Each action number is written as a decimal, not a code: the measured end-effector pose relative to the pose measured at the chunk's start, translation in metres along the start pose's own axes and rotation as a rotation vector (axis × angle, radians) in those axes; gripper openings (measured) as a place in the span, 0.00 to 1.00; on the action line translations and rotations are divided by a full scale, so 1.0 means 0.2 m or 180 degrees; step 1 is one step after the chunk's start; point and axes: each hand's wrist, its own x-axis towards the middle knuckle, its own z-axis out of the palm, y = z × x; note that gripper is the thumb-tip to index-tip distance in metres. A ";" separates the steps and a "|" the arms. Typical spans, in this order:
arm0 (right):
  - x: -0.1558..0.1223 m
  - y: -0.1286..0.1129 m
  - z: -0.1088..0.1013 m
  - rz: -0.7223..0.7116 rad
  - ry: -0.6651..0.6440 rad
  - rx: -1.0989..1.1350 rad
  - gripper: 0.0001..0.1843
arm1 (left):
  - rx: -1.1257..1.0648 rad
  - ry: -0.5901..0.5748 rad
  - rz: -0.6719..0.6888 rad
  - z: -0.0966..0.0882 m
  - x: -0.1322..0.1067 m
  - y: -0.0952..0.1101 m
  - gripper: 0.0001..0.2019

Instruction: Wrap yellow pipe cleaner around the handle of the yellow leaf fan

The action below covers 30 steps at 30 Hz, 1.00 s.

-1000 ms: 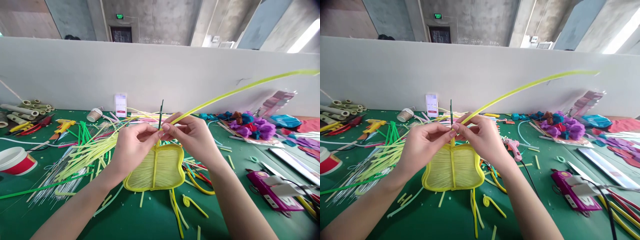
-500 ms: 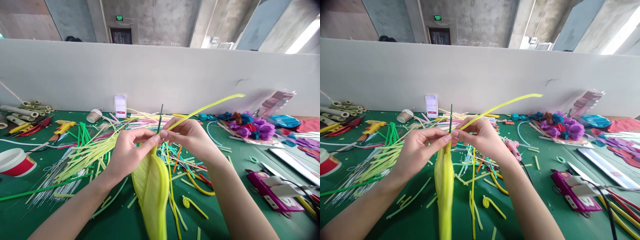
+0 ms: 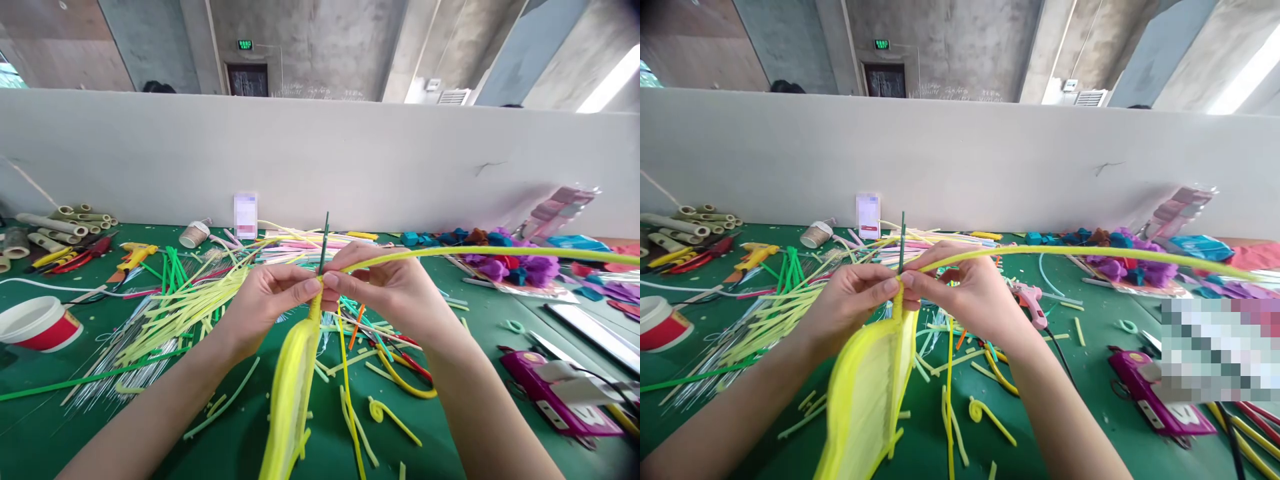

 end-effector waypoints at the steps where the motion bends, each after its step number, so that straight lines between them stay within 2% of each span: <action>1: 0.00 0.00 0.00 -0.0008 -0.0017 -0.0044 0.06 | -0.0001 -0.0090 -0.0029 -0.01 0.00 -0.01 0.07; 3: 0.00 0.00 0.00 -0.0042 -0.0063 -0.0067 0.04 | 0.0000 -0.0210 -0.0065 -0.03 0.01 -0.01 0.07; 7: 0.00 -0.01 0.01 0.0061 0.0040 -0.0165 0.03 | 0.0155 -0.0097 -0.0023 -0.05 -0.01 0.02 0.05; 13: -0.04 -0.07 0.05 0.0548 0.0232 -0.0345 0.07 | 0.0429 -0.0056 0.0191 -0.01 -0.03 0.06 0.04; 18: -0.06 -0.12 0.06 0.0553 0.0324 -0.0746 0.06 | 0.0360 0.0040 0.0273 0.01 -0.03 0.05 0.04; 24: -0.03 -0.08 0.02 0.0813 0.0027 -0.0708 0.09 | 0.0106 -0.0070 -0.0017 0.00 -0.02 0.04 0.05; 30: 0.00 -0.04 -0.02 0.0946 -0.0169 -0.0059 0.09 | -0.0413 -0.0389 -0.0142 -0.03 0.00 0.01 0.03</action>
